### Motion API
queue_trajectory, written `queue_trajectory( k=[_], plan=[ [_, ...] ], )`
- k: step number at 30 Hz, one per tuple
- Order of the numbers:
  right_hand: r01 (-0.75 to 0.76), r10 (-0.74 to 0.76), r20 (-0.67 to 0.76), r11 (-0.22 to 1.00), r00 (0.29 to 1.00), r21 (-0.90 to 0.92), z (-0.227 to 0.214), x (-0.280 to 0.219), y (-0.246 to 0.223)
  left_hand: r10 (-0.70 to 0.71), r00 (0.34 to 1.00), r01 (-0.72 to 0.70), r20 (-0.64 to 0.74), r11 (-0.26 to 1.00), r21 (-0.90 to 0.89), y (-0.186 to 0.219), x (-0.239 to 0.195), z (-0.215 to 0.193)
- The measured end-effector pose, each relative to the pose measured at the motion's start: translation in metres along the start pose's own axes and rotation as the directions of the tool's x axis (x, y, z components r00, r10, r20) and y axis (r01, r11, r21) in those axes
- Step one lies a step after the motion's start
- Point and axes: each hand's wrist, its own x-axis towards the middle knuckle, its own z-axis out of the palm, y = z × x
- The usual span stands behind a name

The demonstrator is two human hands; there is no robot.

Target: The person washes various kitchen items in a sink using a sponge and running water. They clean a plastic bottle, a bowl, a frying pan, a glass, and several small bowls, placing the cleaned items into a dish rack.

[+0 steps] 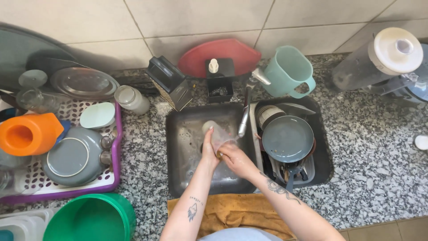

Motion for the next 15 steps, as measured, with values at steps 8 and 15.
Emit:
queue_trajectory(
  k=[8,15],
  plan=[
    [0.151,-0.174,0.052,0.625,0.983,-0.766,-0.017,0.037,-0.048,0.148,0.976,-0.09,-0.158,0.941,0.326,-0.011,-0.058,0.073],
    [0.15,-0.142,0.062,0.769,0.988,-0.621,0.008,0.052,-0.027,0.121,0.975,-0.116,-0.188,0.993,0.038,-0.01,-0.062,0.063]
  ],
)
